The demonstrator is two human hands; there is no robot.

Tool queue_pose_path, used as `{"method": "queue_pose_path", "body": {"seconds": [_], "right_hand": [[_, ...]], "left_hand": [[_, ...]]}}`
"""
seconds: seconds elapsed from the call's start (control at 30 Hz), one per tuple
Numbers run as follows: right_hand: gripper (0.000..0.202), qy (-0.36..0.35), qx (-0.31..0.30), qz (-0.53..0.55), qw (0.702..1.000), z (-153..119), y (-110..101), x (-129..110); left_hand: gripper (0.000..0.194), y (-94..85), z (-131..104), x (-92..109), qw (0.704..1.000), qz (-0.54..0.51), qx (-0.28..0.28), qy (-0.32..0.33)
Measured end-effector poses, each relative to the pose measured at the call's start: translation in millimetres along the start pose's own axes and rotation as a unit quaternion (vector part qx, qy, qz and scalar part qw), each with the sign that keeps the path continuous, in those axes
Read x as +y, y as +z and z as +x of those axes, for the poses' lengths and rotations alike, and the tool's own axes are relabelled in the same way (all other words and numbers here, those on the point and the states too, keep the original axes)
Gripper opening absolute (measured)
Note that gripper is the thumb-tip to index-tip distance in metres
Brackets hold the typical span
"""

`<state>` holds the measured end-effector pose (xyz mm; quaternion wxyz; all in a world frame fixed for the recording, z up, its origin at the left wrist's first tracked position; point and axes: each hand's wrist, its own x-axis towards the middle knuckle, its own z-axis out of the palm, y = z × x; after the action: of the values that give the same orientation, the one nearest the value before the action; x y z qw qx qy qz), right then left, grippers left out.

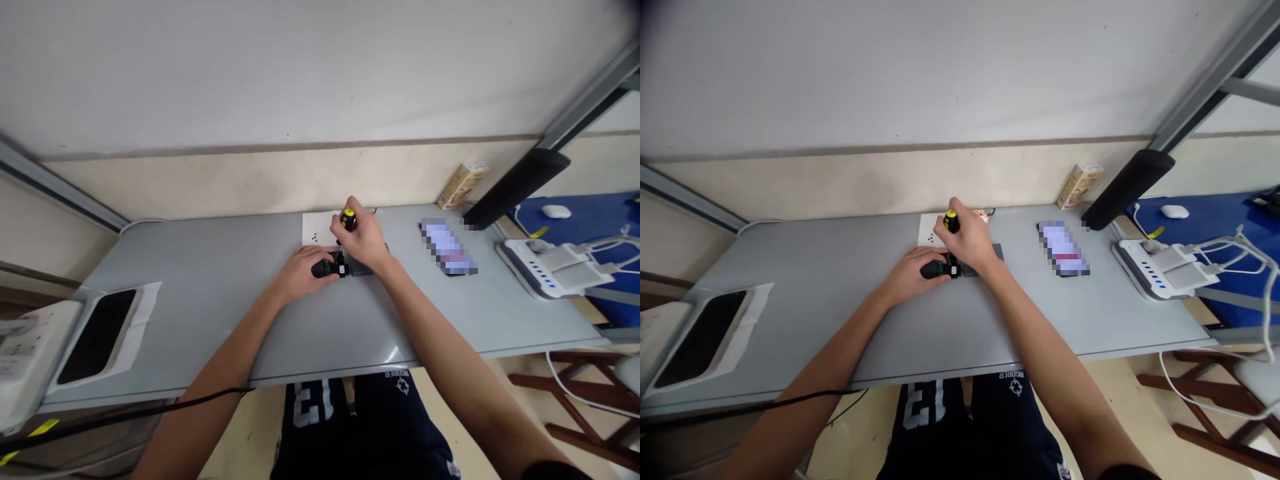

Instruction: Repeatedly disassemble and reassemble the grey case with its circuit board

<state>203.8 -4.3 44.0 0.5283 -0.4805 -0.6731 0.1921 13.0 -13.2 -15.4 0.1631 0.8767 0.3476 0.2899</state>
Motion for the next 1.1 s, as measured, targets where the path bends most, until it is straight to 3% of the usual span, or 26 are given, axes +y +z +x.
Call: {"method": "queue_pose_path", "body": {"seconds": [0.07,0.17,0.23,0.5,0.8,1.0,1.1], "right_hand": [[0.023,0.002,0.015,0.101,0.995,0.2,5.6,0.1],[0.029,0.044,-0.001,0.265,0.963,-3.0,9.9,2.7],[0.033,0.072,-0.015,0.311,0.948,-5.0,9.7,6.6],[0.043,0.131,-0.011,0.387,0.913,-3.5,1.6,10.5],[0.050,0.151,0.010,0.337,0.929,-4.0,0.8,16.9],[0.053,0.150,-0.009,0.360,0.921,-1.6,-4.9,12.9],[0.046,0.136,0.004,0.351,0.926,-2.7,-5.9,12.8]], "left_hand": [[0.023,-0.1,0.2,0.5,1.000,0.003,0.002,0.001],[0.023,-0.1,0.7,0.3,1.000,0.003,0.001,0.002],[0.023,-0.1,1.1,-0.5,1.000,0.003,-0.003,-0.001],[0.021,-1.5,1.9,-2.4,1.000,0.003,-0.004,0.009],[0.021,-1.0,3.3,-1.2,1.000,-0.001,-0.019,-0.006],[0.021,-1.0,3.4,-0.2,1.000,-0.003,-0.010,-0.005],[0.022,-1.1,3.1,-0.4,1.000,-0.003,-0.017,-0.012]]}}
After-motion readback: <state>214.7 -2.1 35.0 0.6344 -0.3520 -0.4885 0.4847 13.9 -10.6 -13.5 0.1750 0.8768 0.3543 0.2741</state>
